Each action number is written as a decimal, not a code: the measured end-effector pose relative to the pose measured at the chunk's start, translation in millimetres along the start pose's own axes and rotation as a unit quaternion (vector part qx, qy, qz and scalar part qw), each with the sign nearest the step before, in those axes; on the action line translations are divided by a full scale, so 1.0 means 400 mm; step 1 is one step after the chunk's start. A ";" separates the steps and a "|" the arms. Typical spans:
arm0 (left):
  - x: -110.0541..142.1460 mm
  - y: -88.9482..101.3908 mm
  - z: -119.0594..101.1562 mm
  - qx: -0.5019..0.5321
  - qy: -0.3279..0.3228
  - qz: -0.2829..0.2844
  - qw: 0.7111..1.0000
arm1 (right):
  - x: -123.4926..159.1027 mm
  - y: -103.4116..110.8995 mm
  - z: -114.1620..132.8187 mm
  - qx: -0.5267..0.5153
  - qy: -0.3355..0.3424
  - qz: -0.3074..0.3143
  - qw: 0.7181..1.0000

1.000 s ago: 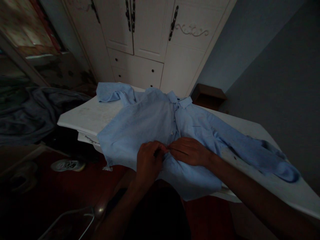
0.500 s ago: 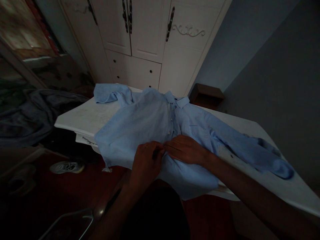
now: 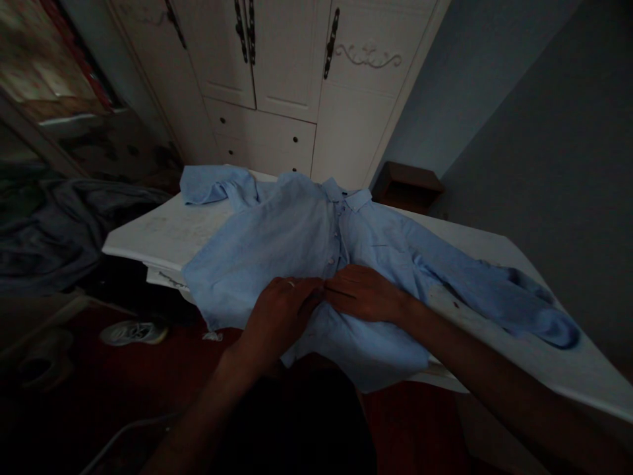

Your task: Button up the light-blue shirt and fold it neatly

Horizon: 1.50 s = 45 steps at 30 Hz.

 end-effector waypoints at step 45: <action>0.035 -0.033 0.003 0.193 0.121 -0.141 0.964 | 0.014 0.028 0.011 0.038 0.129 -0.119 0.984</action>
Point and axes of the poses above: each hand's wrist, its own x-axis away from the middle knuckle, its own y-axis out of the back of the hand, z = x × y, the point moved 1 cm from there along -x, towards the middle knuckle, and after that the axes turned 10 degrees about -z, right-handed, at the moved point
